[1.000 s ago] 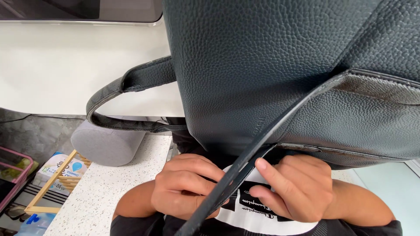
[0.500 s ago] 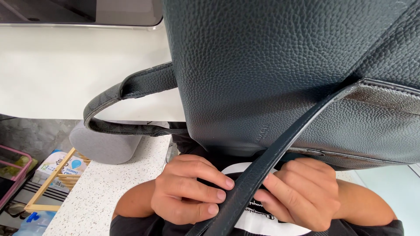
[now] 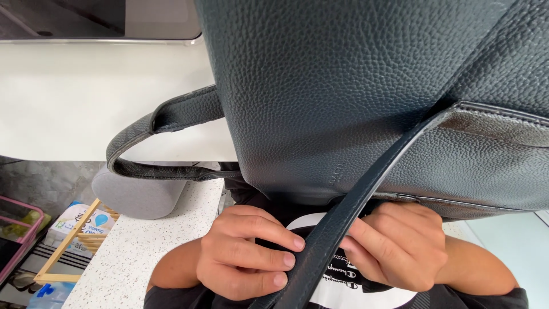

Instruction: Drying and refinishing a leather bag strap using a hair dryer and polishing cloth.

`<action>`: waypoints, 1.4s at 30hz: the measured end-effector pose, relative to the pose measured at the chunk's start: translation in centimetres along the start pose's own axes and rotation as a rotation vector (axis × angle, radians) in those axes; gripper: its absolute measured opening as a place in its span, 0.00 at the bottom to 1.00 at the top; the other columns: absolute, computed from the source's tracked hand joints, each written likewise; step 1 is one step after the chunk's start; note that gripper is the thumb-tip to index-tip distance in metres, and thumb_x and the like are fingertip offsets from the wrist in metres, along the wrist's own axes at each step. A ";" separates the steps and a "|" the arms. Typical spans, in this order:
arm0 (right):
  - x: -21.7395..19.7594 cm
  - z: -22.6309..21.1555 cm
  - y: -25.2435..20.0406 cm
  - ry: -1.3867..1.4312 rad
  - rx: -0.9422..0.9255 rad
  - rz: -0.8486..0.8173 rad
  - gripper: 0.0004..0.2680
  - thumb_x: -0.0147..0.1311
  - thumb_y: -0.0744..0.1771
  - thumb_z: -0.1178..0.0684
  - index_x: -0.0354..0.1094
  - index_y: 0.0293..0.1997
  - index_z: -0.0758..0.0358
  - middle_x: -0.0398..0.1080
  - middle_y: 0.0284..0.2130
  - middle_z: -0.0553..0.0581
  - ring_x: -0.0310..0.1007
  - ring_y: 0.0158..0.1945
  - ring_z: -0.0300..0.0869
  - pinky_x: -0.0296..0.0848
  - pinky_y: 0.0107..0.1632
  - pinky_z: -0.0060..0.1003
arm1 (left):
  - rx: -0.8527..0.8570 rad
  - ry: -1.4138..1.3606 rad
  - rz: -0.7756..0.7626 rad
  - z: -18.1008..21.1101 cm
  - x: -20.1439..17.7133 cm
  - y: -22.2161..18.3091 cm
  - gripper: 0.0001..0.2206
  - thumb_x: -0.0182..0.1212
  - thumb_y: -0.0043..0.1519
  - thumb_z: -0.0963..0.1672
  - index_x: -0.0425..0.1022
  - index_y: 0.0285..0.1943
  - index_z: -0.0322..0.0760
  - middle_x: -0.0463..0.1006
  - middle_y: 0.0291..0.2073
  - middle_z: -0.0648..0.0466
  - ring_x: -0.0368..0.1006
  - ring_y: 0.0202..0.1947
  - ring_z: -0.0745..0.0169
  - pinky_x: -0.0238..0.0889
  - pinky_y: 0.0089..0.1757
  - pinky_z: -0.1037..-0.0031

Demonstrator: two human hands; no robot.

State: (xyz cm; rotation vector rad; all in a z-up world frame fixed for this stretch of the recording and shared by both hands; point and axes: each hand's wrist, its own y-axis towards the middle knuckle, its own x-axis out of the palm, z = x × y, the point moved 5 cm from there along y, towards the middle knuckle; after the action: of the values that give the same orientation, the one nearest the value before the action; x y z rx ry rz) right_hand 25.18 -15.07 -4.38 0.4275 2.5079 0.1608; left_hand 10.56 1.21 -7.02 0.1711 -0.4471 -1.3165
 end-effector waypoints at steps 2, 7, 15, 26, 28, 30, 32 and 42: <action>-0.2 0.3 -0.8 -0.018 0.017 -0.002 0.11 0.65 0.62 0.60 0.70 0.43 0.77 0.69 0.21 0.54 0.68 0.21 0.39 0.61 0.20 0.33 | 0.000 0.005 0.001 -0.2 0.0 0.2 0.05 0.69 0.63 0.38 0.76 0.43 0.34 0.80 0.41 0.48 0.84 0.45 0.46 0.83 0.37 0.64; -1.1 1.0 -1.5 -0.050 0.027 0.023 0.11 0.64 0.63 0.62 0.70 0.45 0.79 0.67 0.19 0.52 0.68 0.20 0.38 0.61 0.21 0.33 | 0.017 -0.005 -0.028 -1.0 0.2 0.8 0.06 0.69 0.62 0.37 0.76 0.43 0.34 0.79 0.42 0.49 0.83 0.45 0.46 0.83 0.38 0.64; -1.6 2.0 -1.3 -0.103 0.059 0.022 0.12 0.64 0.63 0.61 0.70 0.46 0.80 0.67 0.19 0.52 0.67 0.20 0.39 0.61 0.21 0.33 | 0.012 -0.022 -0.011 -2.0 0.6 1.6 0.06 0.71 0.60 0.37 0.76 0.40 0.33 0.79 0.41 0.48 0.83 0.44 0.47 0.84 0.38 0.64; -1.3 1.7 1.0 -0.003 -0.111 0.015 0.13 0.68 0.62 0.59 0.71 0.44 0.76 0.65 0.19 0.50 0.64 0.19 0.37 0.57 0.19 0.31 | 0.013 -0.005 0.028 -1.9 1.2 1.7 0.06 0.71 0.59 0.38 0.76 0.38 0.35 0.80 0.40 0.49 0.83 0.42 0.48 0.84 0.37 0.66; -1.2 1.3 1.4 0.073 -0.154 0.008 0.13 0.68 0.62 0.57 0.72 0.45 0.73 0.63 0.19 0.48 0.61 0.19 0.35 0.55 0.19 0.30 | 0.017 -0.001 0.033 -1.8 1.2 1.7 0.06 0.71 0.60 0.38 0.76 0.38 0.35 0.80 0.40 0.50 0.83 0.43 0.48 0.84 0.37 0.66; -1.2 1.3 1.5 0.089 -0.171 0.001 0.12 0.68 0.61 0.57 0.72 0.45 0.72 0.63 0.18 0.48 0.60 0.18 0.35 0.54 0.18 0.29 | 0.024 -0.002 0.028 -1.7 1.1 1.7 0.06 0.71 0.60 0.38 0.76 0.38 0.35 0.80 0.40 0.50 0.83 0.43 0.48 0.84 0.37 0.66; -1.1 1.3 1.4 0.105 -0.188 -0.008 0.12 0.68 0.61 0.57 0.73 0.44 0.72 0.64 0.18 0.48 0.60 0.18 0.34 0.54 0.18 0.29 | 0.032 -0.002 0.026 -1.7 0.9 1.7 0.06 0.71 0.60 0.38 0.76 0.38 0.35 0.80 0.40 0.50 0.84 0.43 0.48 0.84 0.37 0.66; -0.7 1.7 0.0 -0.018 -0.027 0.012 0.12 0.65 0.61 0.61 0.69 0.42 0.78 0.69 0.20 0.55 0.69 0.21 0.41 0.65 0.21 0.33 | 0.022 0.003 0.011 -1.3 0.3 1.1 0.03 0.68 0.62 0.38 0.77 0.39 0.36 0.81 0.39 0.51 0.84 0.43 0.49 0.83 0.37 0.66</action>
State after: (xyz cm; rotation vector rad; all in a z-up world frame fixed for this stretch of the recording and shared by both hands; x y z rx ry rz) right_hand 26.70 -15.27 -5.34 0.4316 2.4835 0.1947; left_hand 12.14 1.04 -7.77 0.1887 -0.4601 -1.3007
